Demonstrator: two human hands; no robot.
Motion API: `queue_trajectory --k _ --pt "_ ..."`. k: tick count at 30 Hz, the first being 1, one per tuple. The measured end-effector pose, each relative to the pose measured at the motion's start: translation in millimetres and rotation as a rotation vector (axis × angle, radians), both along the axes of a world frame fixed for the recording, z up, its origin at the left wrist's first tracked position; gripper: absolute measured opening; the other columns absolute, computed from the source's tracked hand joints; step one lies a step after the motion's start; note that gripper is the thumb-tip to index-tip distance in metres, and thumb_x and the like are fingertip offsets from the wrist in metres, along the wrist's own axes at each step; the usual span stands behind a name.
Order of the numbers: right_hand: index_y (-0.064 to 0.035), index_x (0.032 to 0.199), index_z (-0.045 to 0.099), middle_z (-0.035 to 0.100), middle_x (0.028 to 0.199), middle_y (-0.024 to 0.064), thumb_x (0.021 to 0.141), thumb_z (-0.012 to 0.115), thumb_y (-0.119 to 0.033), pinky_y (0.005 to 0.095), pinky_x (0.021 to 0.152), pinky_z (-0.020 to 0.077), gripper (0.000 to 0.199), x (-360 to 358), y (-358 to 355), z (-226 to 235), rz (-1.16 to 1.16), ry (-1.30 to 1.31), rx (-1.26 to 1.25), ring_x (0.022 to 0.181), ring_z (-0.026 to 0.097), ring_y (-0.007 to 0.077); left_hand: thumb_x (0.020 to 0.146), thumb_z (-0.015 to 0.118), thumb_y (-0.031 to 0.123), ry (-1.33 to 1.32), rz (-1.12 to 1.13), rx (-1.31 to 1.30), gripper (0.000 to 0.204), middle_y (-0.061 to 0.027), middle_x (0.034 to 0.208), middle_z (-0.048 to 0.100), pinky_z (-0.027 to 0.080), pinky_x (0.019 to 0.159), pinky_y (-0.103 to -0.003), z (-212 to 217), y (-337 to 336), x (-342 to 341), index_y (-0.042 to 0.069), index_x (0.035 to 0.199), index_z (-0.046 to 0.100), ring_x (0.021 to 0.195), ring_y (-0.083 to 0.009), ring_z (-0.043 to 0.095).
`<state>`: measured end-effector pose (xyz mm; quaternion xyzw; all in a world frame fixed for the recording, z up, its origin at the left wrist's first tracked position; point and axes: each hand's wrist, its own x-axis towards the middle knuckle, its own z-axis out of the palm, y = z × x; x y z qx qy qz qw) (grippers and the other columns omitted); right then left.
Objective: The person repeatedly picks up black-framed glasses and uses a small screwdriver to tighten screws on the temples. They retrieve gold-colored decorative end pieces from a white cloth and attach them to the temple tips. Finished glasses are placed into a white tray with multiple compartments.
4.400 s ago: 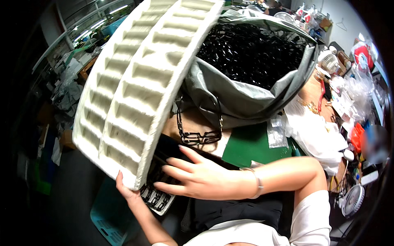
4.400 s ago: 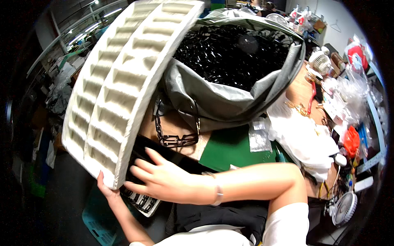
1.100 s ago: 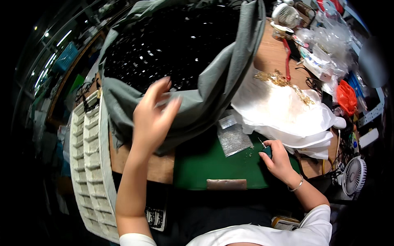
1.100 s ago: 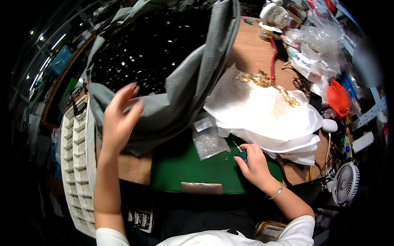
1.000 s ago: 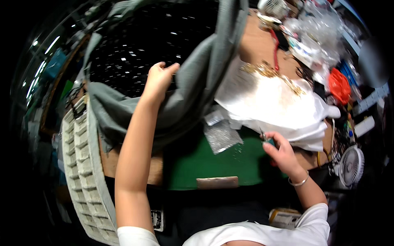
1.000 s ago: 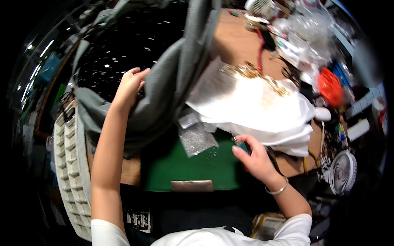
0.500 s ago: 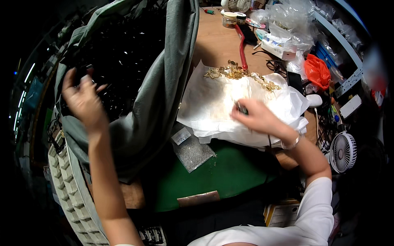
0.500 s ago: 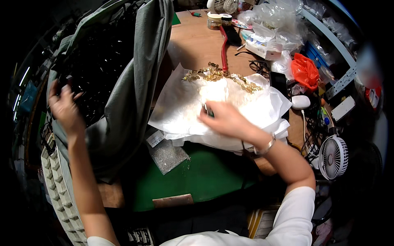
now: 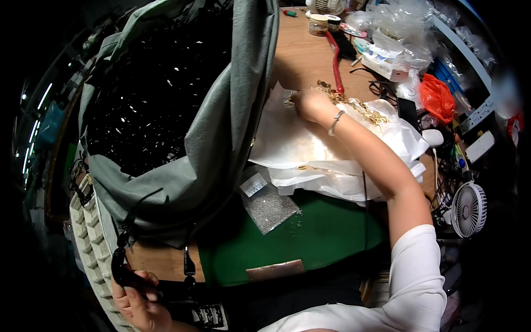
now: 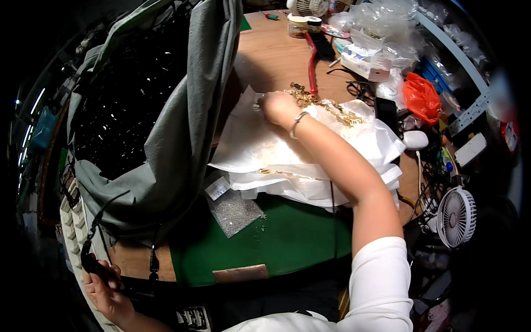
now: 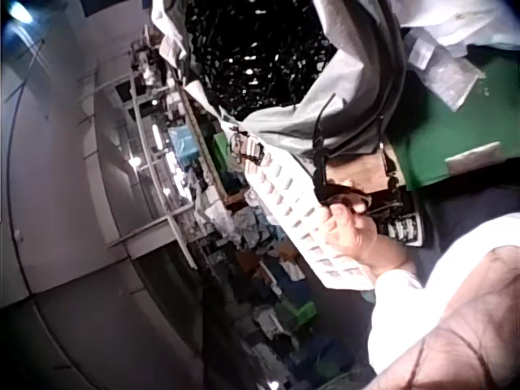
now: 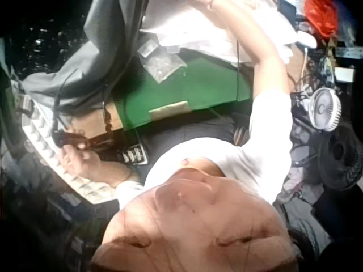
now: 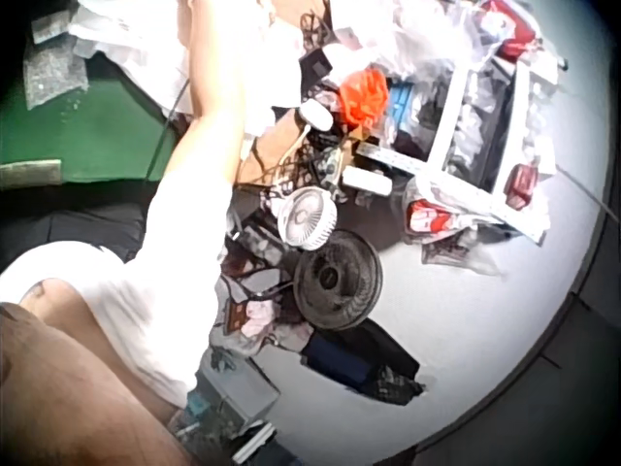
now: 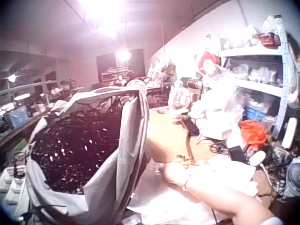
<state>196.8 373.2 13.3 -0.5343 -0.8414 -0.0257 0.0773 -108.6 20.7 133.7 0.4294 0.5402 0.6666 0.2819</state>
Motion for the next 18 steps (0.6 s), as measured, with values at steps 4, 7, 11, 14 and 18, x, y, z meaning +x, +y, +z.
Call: queue_trajectory --k 4,7,11,14,18 --pt "-0.0088 0.082 0.061 0.060 0.077 0.0128 0.071 0.052 -0.009 0.0396 0.061 0.0494 0.014 21 -8 3 -0.046 0.072 0.182 0.074 0.061 0.0303 0.087 0.047 0.037 -0.386 0.056 0.028 0.047 -0.0081 0.080 0.058 0.044 0.064 -0.024 -31 -9 16 -0.003 0.111 0.046 0.056 -0.0070 0.046" --pt "-0.0020 0.079 0.059 0.059 0.073 0.0155 0.068 0.055 -0.010 0.0397 0.060 0.0481 0.014 22 -55 42 -0.002 0.262 0.241 0.071 0.059 0.0315 0.082 0.057 0.035 -0.215 -0.292 0.014 0.042 -0.0047 0.074 0.053 0.044 0.057 -0.023 -39 -13 18 -0.001 0.101 0.048 0.060 -0.0108 0.049" --pt "-0.0030 0.083 0.056 0.053 0.059 0.0022 0.071 0.062 -0.017 0.0225 0.037 0.0356 0.019 -12 -160 95 -0.063 0.917 -0.922 0.042 0.045 0.0071 0.078 0.063 0.017 -0.009 -0.148 -0.126 0.030 -0.0023 0.070 0.051 0.042 0.054 -0.019 -47 -45 57 -0.002 0.097 0.049 0.058 -0.0101 0.047" --pt "-0.0034 0.085 0.056 0.056 0.070 0.0001 0.075 0.064 -0.014 0.0181 0.039 0.0360 0.017 -9 -228 82 0.104 0.962 -1.100 0.045 0.047 0.0044 0.075 0.057 -0.006 -0.089 -0.335 -0.340 0.035 -0.0123 0.084 0.062 0.045 0.070 -0.022 -79 -27 96 -0.009 0.108 0.047 0.077 -0.0127 0.058" --pt "-0.0008 0.079 0.054 0.056 0.070 0.0033 0.076 0.064 -0.012 0.0168 0.040 0.0375 0.015 -22 -262 100 0.144 1.062 -1.054 0.049 0.050 0.0044 0.077 0.055 -0.005 -0.047 -0.482 -0.265 0.032 -0.0116 0.086 0.063 0.047 0.073 -0.024 -73 -23 103 -0.008 0.109 0.049 0.082 -0.0146 0.060"
